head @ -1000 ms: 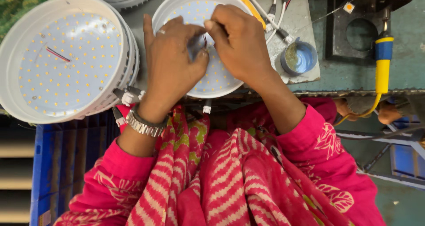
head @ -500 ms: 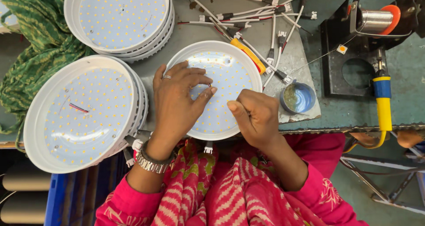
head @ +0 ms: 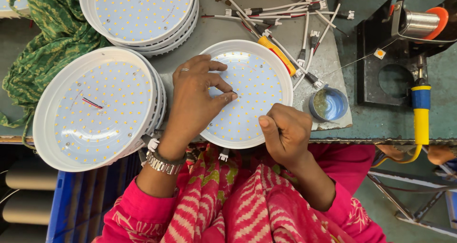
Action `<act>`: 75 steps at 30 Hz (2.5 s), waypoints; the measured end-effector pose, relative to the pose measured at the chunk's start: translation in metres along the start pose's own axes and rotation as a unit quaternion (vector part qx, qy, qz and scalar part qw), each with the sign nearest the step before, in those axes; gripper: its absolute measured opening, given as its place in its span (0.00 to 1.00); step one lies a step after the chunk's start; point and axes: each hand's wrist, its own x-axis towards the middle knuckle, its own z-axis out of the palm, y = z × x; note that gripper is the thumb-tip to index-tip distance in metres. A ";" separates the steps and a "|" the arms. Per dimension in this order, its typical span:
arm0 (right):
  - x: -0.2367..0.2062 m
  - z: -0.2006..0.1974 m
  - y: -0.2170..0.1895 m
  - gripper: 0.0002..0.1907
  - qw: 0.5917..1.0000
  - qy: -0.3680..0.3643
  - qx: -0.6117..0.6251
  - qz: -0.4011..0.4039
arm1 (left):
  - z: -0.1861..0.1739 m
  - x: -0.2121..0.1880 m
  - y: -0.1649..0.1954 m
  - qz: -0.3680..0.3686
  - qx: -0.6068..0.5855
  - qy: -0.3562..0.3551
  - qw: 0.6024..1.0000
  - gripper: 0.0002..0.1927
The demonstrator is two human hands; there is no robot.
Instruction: The person solders red and black wires onto the solder pads of round LED light panels using a soldering iron, dipping the wire ends into flux first. They hold each panel steady with one hand while soldering the wire connections, then set the finished panel aside and take the next one.
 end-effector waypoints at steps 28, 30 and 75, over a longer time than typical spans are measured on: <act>0.008 -0.001 0.006 0.23 1.000 -0.017 -0.003 0.005 | -0.008 -0.010 0.006 0.115 0.066 -0.005 0.991 0.07; 0.009 0.000 0.005 0.24 1.000 -0.019 -0.007 0.016 | -0.007 -0.013 0.005 0.118 0.112 0.010 0.987 0.03; 0.148 -0.042 -0.007 0.08 0.980 -0.064 0.063 0.180 | -0.047 -0.011 -0.027 0.014 0.049 -0.011 0.999 0.05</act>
